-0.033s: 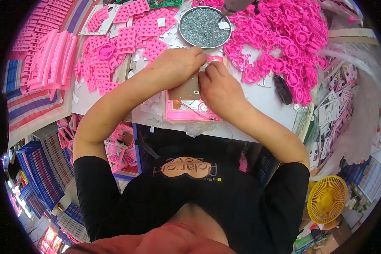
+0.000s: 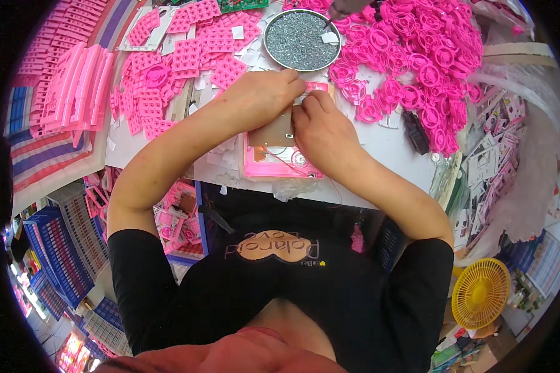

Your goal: Assembling a pink toy calculator by installing internal components and using a hot glue gun to secure parts.

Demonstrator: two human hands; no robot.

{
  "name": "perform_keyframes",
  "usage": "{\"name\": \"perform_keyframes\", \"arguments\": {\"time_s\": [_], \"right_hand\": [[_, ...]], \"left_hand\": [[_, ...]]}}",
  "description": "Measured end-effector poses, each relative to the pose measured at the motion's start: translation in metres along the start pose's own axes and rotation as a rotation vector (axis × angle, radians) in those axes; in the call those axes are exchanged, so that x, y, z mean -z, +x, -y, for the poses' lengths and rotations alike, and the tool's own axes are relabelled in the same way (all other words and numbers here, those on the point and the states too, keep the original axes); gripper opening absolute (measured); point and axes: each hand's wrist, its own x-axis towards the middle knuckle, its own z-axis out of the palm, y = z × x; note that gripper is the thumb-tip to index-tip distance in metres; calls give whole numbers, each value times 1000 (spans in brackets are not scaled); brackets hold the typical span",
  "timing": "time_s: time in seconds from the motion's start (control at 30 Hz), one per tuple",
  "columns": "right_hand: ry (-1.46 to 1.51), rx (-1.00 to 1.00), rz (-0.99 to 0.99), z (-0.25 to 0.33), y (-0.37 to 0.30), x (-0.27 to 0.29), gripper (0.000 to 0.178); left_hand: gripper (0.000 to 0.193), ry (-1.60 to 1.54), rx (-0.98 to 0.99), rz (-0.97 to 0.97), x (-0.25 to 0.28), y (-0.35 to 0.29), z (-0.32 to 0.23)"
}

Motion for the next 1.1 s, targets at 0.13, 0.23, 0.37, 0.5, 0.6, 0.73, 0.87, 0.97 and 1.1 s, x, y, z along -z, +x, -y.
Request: {"name": "perform_keyframes", "arguments": {"time_s": [0.13,0.23,0.37,0.5,0.6,0.73,0.87,0.97,1.1], "right_hand": [[-24,25,30,0,4,3,20],[15,33,6,-2,2,4,21],[22,57,-21,-5,1,4,20],[16,56,1,-4,1,4,22],[-18,58,134,-4,1,7,25],[119,94,87,-18,5,20,27],[170,107,-44,-28,-1,32,27],[183,88,-38,-24,-4,28,24],[165,80,-27,-21,-4,19,22]], "left_hand": [[15,-42,-58,32,-3,4,11],[12,-117,-102,76,3,8,19],[15,-88,-121,158,8,15,20],[17,-81,-100,124,2,18,18],[19,-201,-75,95,4,18,16],[22,-526,112,-121,31,5,28],[26,-303,397,-331,32,-6,37],[30,-259,375,-282,19,-9,27],[23,-241,348,-270,1,-9,16]]}}
